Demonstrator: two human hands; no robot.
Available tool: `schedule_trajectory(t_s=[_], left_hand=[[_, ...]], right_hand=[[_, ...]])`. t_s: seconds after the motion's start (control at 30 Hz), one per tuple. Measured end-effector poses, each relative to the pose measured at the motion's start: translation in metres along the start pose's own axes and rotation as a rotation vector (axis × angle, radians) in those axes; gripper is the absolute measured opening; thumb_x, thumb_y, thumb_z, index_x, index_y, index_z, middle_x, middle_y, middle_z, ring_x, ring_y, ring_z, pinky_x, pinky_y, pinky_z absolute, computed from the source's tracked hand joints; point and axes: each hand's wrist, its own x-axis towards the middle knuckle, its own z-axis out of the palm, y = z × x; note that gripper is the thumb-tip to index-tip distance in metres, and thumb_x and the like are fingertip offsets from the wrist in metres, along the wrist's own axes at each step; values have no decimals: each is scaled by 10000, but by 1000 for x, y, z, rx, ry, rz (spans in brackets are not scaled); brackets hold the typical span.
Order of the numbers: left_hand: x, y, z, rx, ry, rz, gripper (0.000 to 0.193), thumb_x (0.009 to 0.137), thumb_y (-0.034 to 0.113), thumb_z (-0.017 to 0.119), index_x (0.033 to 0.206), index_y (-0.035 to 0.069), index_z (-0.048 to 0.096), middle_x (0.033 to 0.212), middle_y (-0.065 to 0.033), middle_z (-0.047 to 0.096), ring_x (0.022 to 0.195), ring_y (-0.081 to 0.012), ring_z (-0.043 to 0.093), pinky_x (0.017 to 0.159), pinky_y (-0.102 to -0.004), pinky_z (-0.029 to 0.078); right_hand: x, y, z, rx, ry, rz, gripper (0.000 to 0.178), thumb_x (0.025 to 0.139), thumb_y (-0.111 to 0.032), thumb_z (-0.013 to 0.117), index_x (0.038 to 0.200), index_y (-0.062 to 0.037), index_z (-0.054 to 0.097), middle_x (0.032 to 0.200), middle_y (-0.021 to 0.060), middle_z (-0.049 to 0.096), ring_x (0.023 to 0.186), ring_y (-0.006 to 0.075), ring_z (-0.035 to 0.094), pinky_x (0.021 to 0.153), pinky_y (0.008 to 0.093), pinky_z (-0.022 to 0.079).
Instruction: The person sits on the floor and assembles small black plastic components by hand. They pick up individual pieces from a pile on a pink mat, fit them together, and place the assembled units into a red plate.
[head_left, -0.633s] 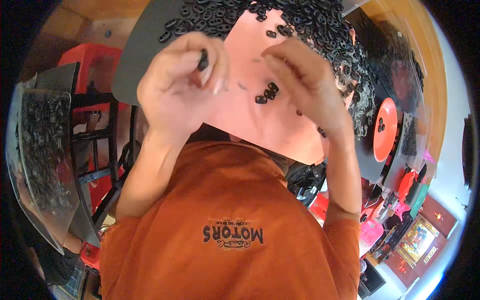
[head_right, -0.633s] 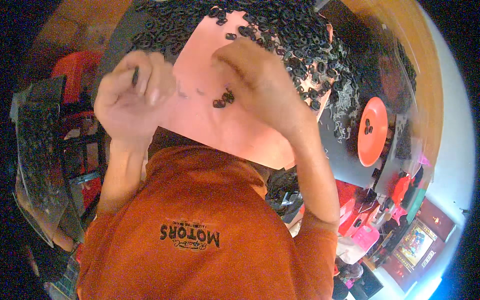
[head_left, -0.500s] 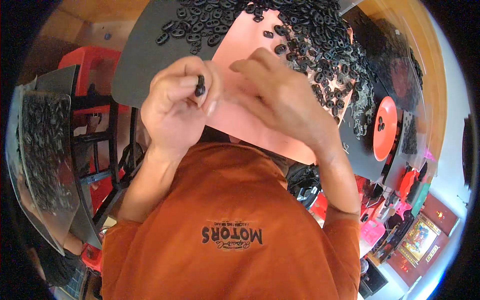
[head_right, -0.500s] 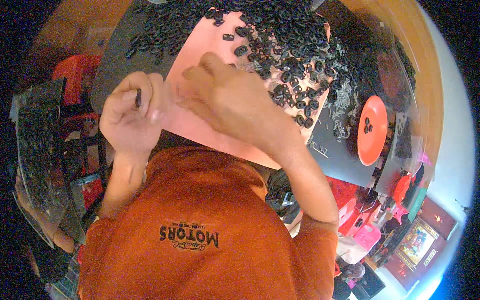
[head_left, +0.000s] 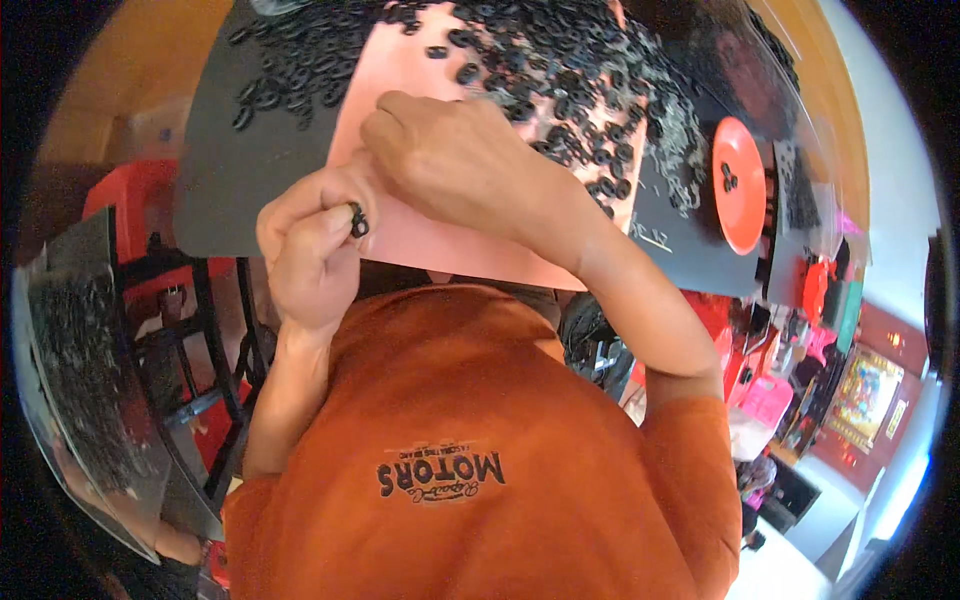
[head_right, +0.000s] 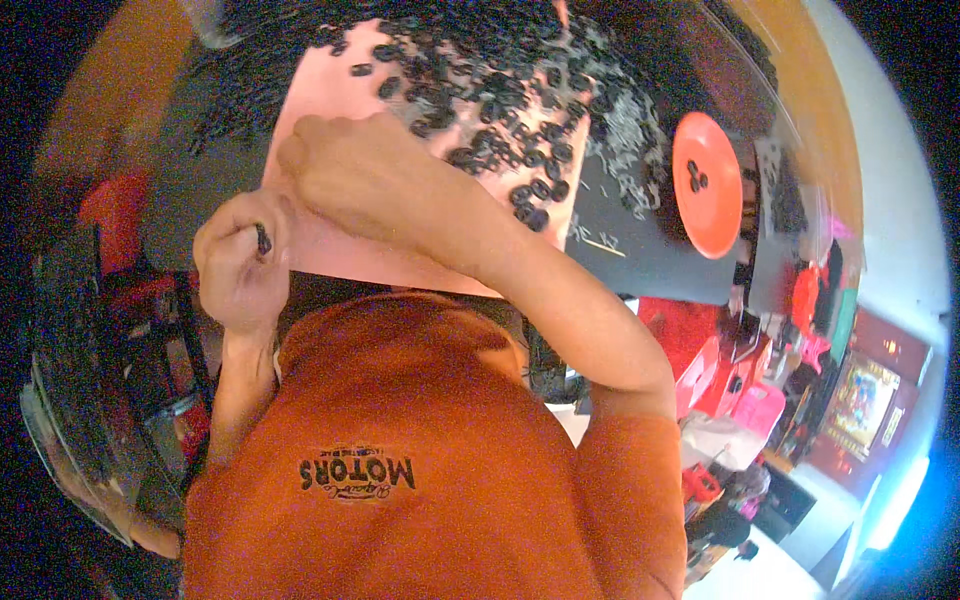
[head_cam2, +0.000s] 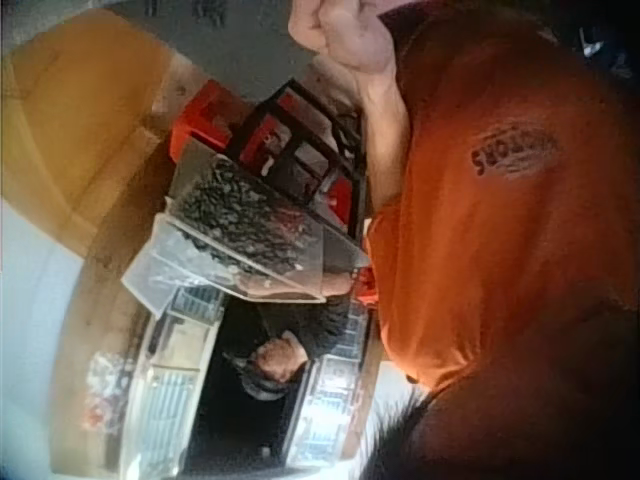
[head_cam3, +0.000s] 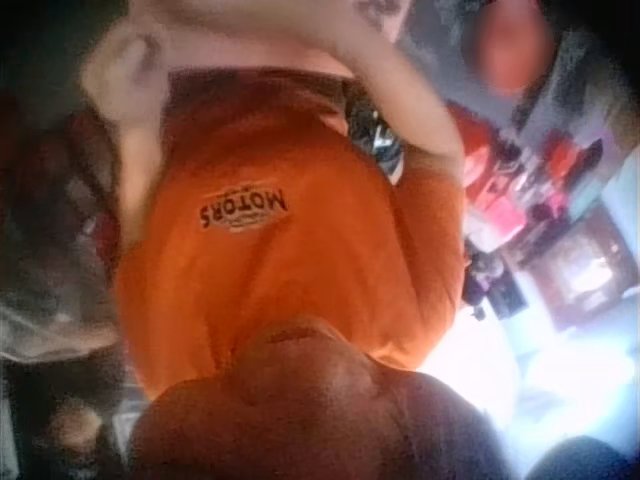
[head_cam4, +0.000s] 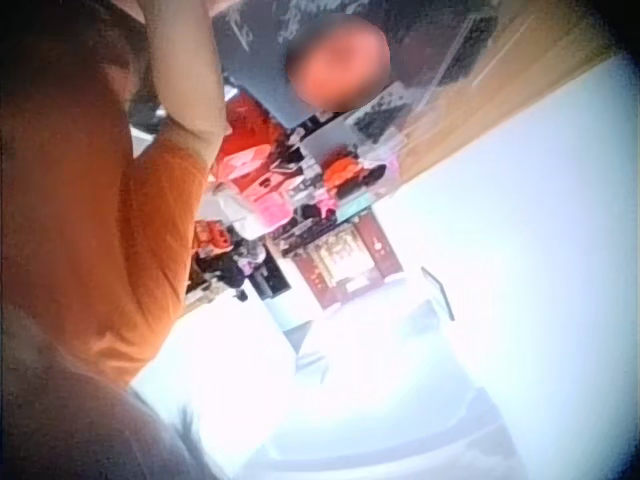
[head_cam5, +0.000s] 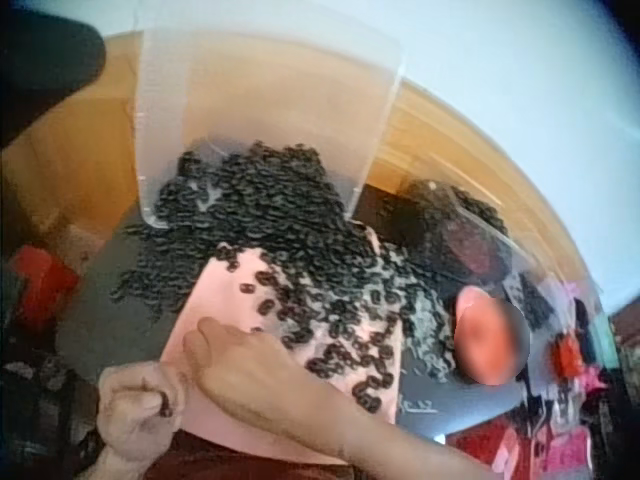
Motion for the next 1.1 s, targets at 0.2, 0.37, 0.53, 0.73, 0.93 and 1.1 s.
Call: schedule_trajectory(t_s=[0.2, 0.37, 0.53, 0.73, 0.93, 1.1], left_hand=[[1, -6, -1, -11, -68, 38, 200, 732, 141, 432, 630, -31, 441, 606, -87, 446, 554, -115, 360, 510, -251, 262], [2, -5, 4, 58, -37, 15, 211, 764, 144, 450, 650, -32, 462, 619, -76, 433, 561, -112, 362, 522, -251, 268], [1, -6, 10, 80, 60, 22, 183, 768, 118, 451, 674, -36, 485, 643, -75, 452, 577, -112, 384, 525, -242, 282], [-2, -2, 5, 145, 51, -73, 166, 772, 105, 470, 709, -36, 531, 671, -44, 483, 605, -94, 428, 553, -233, 331], [0, 1, 4, 141, -21, -109, 189, 764, 139, 475, 676, -24, 510, 642, -48, 456, 595, -109, 404, 544, -246, 304], [2, 0, 2, 132, -62, -148, 184, 766, 130, 467, 660, -15, 504, 642, -51, 471, 582, -109, 409, 528, -247, 310]], right_hand=[[-12, 18, -16, -196, 2, 97, 94, 726, -85, 580, 753, -18, 520, 750, 103, 553, 656, 247, 621, 470, 329, 480], [-21, 18, -28, -178, 66, 150, 134, 743, -124, 594, 789, -23, 519, 800, 110, 550, 666, 245, 615, 484, 330, 487], [-31, 1, -21, -64, 35, 180, 276, 719, -234, 652, 860, -34, 524, 866, 120, 535, 751, 254, 602, 538, 356, 504], [-34, 35, -31, -153, 27, 300, 368, 760, -289, 665, 1020, -54, 551, 922, 112, 524, 741, 280, 594, 578, 360, 502], [-31, 32, -40, -82, -51, 400, 319, 809, -243, 630, 1059, -61, 551, 920, 98, 529, 746, 316, 584, 607, 398, 490], [-38, 28, -39, -6, -120, 301, 223, 820, -146, 598, 1026, -66, 579, 883, 100, 543, 749, 309, 582, 610, 394, 485]])
